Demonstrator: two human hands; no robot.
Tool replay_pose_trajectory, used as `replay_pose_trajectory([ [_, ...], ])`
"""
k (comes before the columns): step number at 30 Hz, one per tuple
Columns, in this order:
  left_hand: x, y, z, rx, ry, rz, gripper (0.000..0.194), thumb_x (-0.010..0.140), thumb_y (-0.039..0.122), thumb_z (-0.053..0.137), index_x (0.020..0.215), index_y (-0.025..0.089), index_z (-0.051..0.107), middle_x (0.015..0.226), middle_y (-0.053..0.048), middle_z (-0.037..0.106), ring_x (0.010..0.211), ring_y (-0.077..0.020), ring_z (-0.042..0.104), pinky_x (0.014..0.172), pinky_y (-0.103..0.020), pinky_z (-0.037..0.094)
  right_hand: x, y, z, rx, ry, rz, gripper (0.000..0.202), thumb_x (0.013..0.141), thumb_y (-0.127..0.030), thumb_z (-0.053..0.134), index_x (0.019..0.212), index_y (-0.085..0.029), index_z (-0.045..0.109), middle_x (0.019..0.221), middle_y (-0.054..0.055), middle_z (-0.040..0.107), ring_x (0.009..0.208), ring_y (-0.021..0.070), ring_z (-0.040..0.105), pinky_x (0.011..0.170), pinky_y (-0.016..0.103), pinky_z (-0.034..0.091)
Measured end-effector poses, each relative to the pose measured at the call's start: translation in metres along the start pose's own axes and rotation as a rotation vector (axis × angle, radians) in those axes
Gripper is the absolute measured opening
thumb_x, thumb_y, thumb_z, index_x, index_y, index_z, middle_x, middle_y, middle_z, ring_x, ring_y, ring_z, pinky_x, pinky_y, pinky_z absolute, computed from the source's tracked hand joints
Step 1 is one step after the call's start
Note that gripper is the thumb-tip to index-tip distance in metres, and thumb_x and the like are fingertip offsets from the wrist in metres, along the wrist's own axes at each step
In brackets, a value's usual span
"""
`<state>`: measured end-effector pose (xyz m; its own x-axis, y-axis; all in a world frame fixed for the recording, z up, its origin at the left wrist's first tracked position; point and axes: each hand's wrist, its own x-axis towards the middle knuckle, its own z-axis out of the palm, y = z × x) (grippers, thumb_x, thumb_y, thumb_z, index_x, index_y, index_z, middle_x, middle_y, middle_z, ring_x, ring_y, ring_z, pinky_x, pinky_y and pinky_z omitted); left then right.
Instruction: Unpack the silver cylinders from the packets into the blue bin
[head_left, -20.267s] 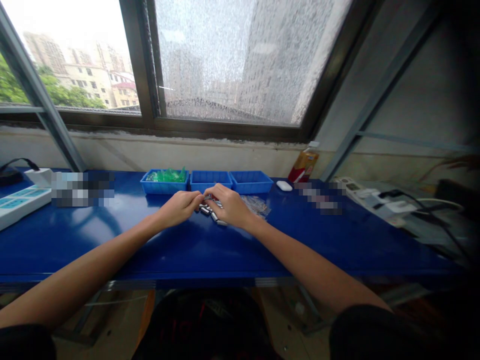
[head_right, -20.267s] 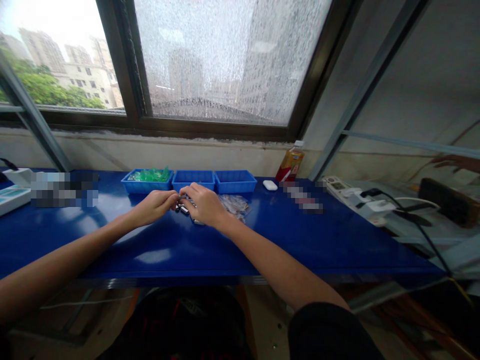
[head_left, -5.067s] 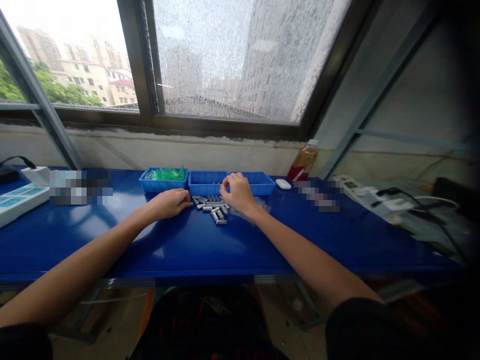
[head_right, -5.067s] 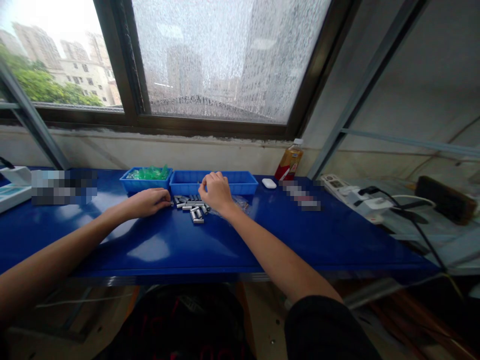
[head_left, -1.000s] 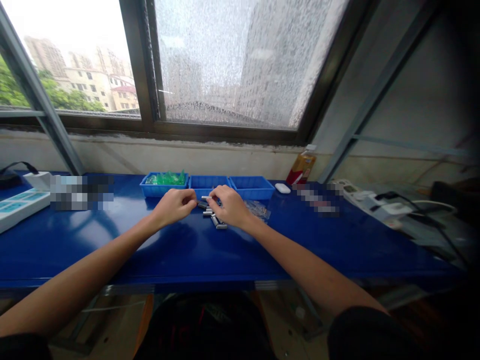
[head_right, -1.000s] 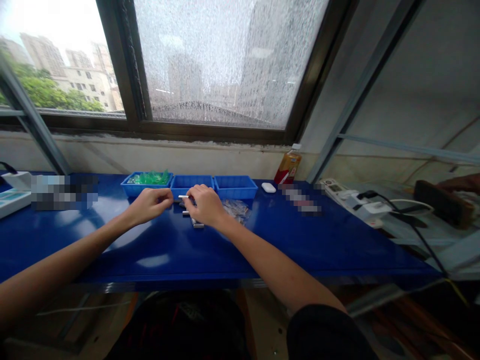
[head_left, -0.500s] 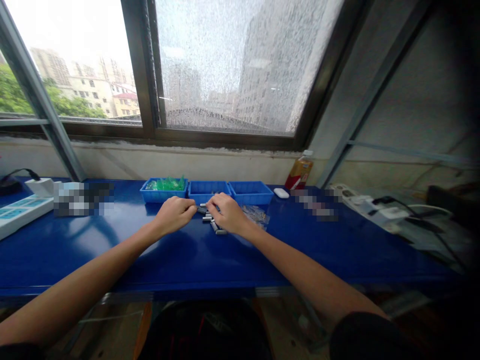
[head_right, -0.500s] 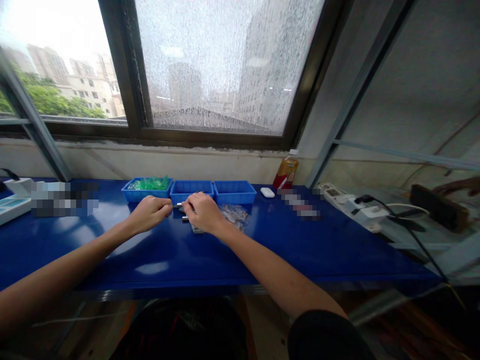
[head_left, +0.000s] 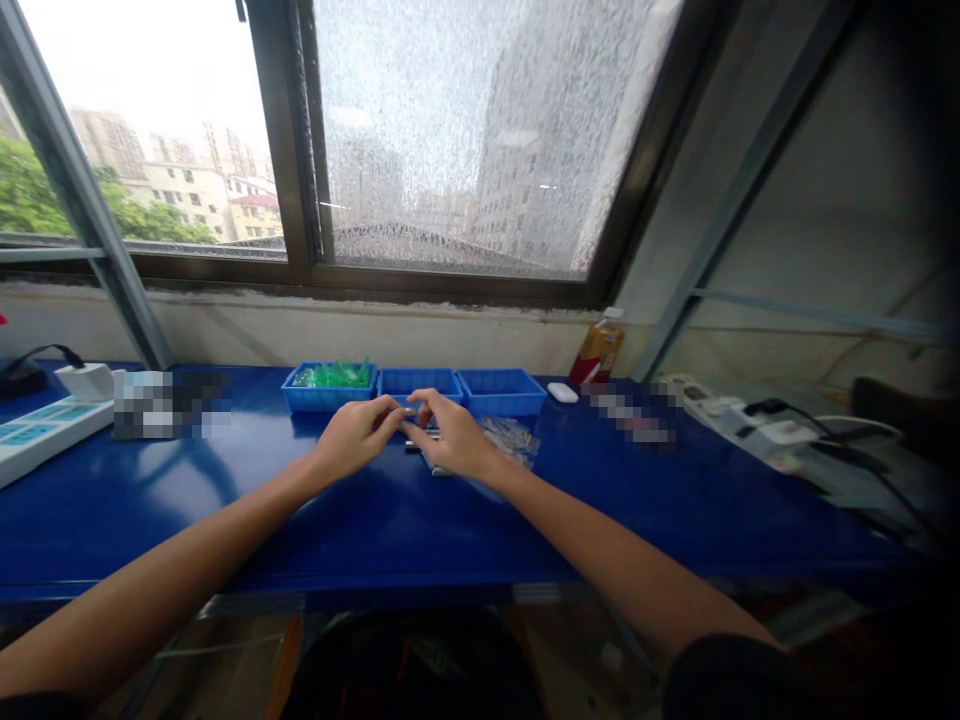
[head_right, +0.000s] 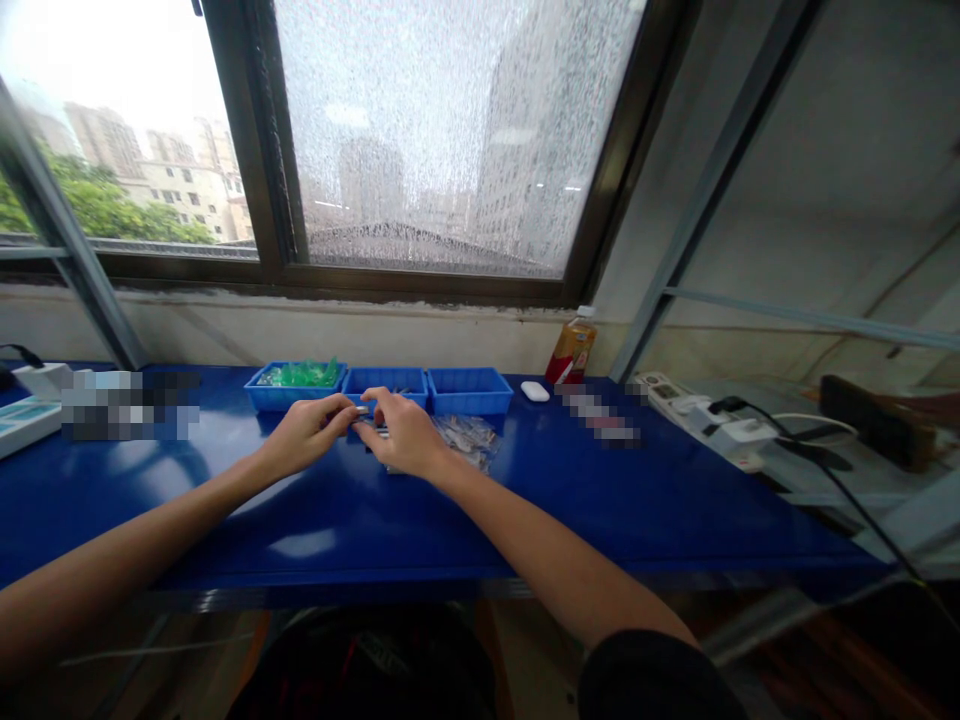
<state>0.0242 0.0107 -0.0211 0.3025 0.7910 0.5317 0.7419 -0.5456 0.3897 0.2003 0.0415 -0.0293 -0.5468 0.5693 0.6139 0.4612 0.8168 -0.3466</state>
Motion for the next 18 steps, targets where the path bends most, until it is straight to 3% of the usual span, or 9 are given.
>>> replay_pose_trajectory([
  [5,0.002,-0.006,0.005,-0.021,-0.08,0.029,0.032,0.091,0.033,0.033,0.085,0.016,0.06,0.075,-0.003,0.063,0.069,-0.0147,0.057,0.063,-0.025,0.041,0.004,0.006,-0.005,-0.178,-0.014,-0.068,0.014,0.085,-0.028,0.049,0.09,-0.018,0.058,0.074,0.003,0.06,0.072,0.0151,0.053,0.068,0.027,0.037],
  [10,0.001,-0.025,0.018,0.047,-0.131,0.059,0.026,0.084,0.026,0.045,0.104,0.015,0.057,0.095,-0.008,0.061,0.089,-0.0204,0.056,0.082,-0.034,0.044,0.011,0.037,-0.013,-0.376,0.107,0.068,0.024,0.087,-0.034,0.046,0.081,-0.016,0.061,0.082,0.007,0.061,0.08,0.0184,0.05,0.073,0.031,0.036],
  [15,-0.002,-0.031,0.026,0.11,-0.184,0.169,0.05,0.074,0.009,0.046,0.123,0.015,0.047,0.12,-0.011,0.051,0.11,-0.0238,0.045,0.098,-0.039,0.037,0.01,0.064,-0.017,-0.559,0.117,0.144,0.024,0.086,-0.035,0.048,0.084,-0.017,0.064,0.088,0.01,0.061,0.093,0.0235,0.046,0.074,0.034,0.035],
  [18,-0.002,-0.03,0.028,0.138,-0.252,0.175,0.051,0.075,0.009,0.043,0.125,0.016,0.046,0.124,-0.011,0.049,0.113,-0.024,0.045,0.1,-0.039,0.036,0.008,0.069,-0.015,-0.577,0.11,0.175,0.026,0.087,-0.036,0.047,0.086,-0.017,0.065,0.09,0.011,0.06,0.094,0.0243,0.045,0.075,0.035,0.036],
])
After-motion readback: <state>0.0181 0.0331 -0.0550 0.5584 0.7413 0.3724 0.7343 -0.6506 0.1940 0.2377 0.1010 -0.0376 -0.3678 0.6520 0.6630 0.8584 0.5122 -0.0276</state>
